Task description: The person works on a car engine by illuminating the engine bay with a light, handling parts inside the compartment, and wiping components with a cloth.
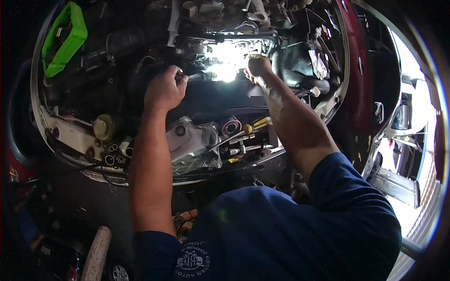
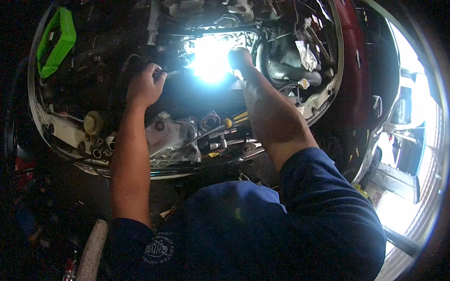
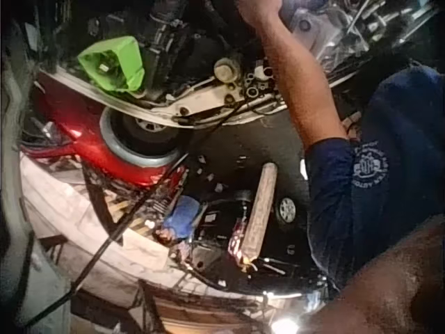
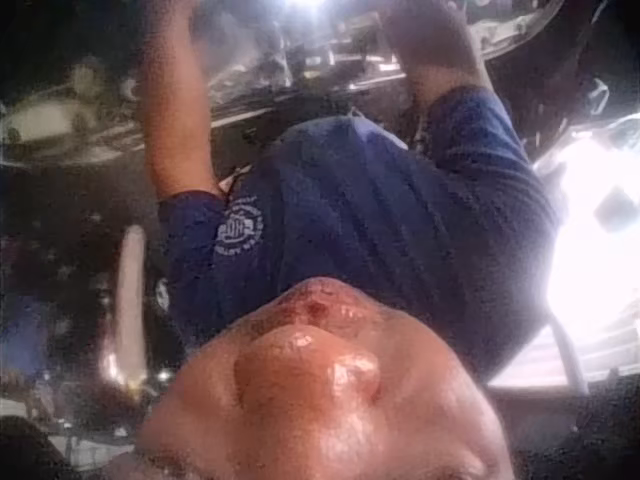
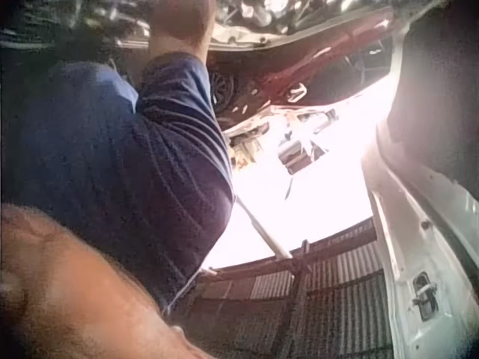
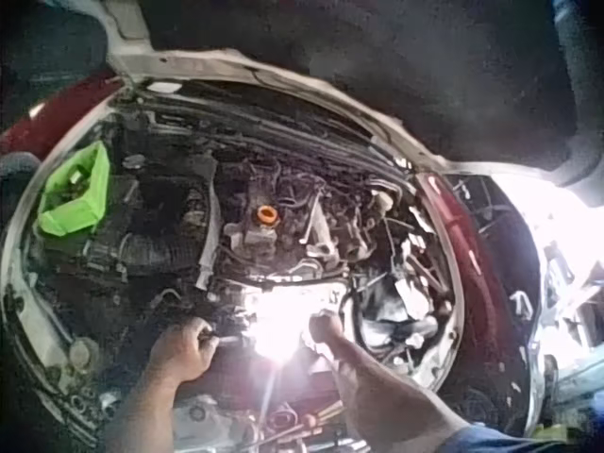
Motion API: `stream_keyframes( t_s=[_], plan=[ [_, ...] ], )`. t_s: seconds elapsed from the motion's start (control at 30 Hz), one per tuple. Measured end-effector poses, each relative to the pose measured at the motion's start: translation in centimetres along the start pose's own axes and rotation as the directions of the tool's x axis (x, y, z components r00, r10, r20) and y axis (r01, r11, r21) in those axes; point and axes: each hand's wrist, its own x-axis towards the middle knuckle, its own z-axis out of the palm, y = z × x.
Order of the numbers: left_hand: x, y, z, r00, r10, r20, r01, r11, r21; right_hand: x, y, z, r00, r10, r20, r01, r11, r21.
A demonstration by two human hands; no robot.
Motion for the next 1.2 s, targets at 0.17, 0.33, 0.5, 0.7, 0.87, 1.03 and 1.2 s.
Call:
stream_keyframes(
  t_s=[0.17, 0.33, 0.5, 0.7, 0.87, 1.03, 1.2],
  plan=[
    [0.3, 0.1, 0.0, 0.999, -0.022, 0.031, 0.022, 1.0, -0.013, 0.0, -0.5, 0.2, 0.998, 0.069, -0.013, -0.068, 0.997, 0.036],
    [0.4, 0.1, 0.2, 0.996, -0.063, 0.055, 0.062, 0.998, 0.032, 0.2, -1.0, -0.8, 0.995, 0.079, 0.053, -0.081, 0.996, 0.043],
    [0.5, -0.1, 0.4, 0.999, -0.026, 0.023, 0.026, 0.999, 0.027, 2.0, -0.1, -1.6, 0.981, 0.106, 0.16, -0.124, 0.987, 0.105],
    [0.3, 0.0, 0.3, 0.997, -0.063, 0.043, 0.061, 0.997, 0.046, 3.2, 2.2, -0.6, 0.996, 0.025, 0.085, -0.042, 0.978, 0.203],
    [0.4, 0.1, 0.2, 0.996, -0.077, 0.036, 0.076, 0.997, 0.022, 1.6, 1.3, -0.2, 1.0, 0.024, 0.008, -0.024, 0.986, 0.164],
    [0.5, -0.3, 0.4, 0.998, -0.064, 0.019, 0.064, 0.997, 0.047, -0.6, 0.2, -0.8, 0.971, -0.234, 0.052, 0.237, 0.969, -0.063],
    [0.6, -0.8, 0.8, 0.998, -0.051, 0.026, 0.05, 0.998, 0.025, -1.6, -1.1, -1.3, 0.994, -0.104, 0.044, 0.111, 0.974, -0.196]
  ],
)
